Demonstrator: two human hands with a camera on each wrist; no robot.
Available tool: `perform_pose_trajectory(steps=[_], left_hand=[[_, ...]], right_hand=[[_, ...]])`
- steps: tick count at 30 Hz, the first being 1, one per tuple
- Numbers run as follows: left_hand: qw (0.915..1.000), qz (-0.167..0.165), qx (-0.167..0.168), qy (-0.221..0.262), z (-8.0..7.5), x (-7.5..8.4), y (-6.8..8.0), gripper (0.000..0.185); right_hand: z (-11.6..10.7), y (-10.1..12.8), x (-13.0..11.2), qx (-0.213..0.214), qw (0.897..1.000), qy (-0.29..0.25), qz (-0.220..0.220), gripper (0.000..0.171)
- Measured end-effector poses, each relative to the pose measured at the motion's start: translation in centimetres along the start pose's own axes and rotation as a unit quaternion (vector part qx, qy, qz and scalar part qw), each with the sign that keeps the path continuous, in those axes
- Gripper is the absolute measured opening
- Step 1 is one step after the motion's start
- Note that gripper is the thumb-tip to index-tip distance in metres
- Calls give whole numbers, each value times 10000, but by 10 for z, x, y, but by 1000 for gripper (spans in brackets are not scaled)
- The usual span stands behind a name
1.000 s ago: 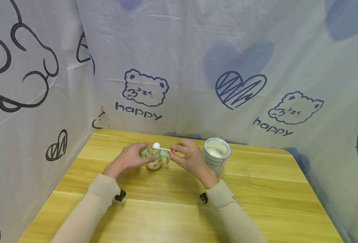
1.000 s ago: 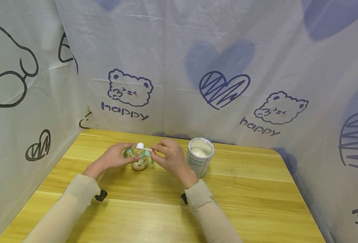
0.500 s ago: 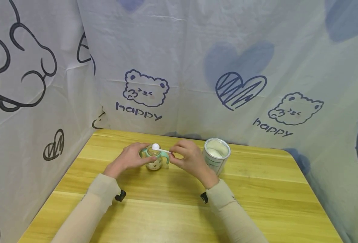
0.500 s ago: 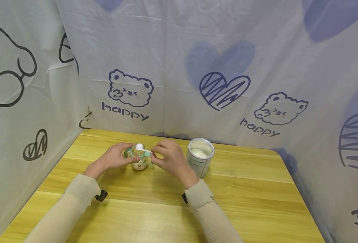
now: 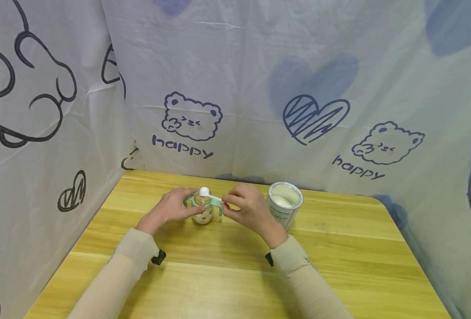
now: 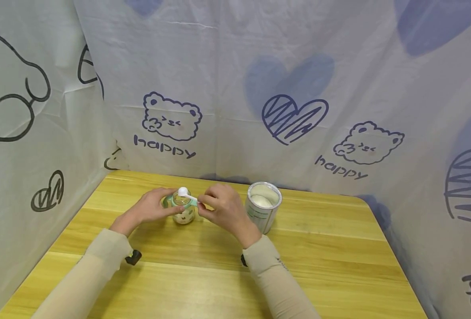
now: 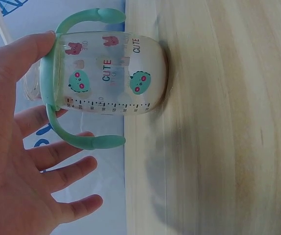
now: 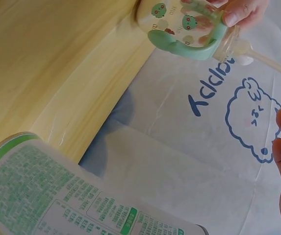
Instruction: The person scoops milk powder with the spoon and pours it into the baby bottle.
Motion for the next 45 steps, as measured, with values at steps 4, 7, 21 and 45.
perform_pose_trajectory(steps=[4, 7, 21, 45], left_hand=[[10000, -7, 4, 10, 0, 0, 0, 87], [10000, -9, 14, 23, 0, -1, 0, 87], [10000, 22, 23, 86, 0, 1, 0, 87], [10000, -68, 4, 72, 0, -1, 1, 86]], right_hand=[[3, 1, -3, -82, 9996, 199, -156, 8], [6, 2, -5, -150, 9990, 361, -223, 13], [4, 5, 8, 57, 9977, -458, 492, 10], [12, 58, 87, 832, 7643, -3270, 5496, 12]])
Point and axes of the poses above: each hand's wrist, its own y-axis away from the middle knuckle, its own z-axis out of the palm, x = y × z, the point moved 10 cm from there along -y, towards the middle knuckle
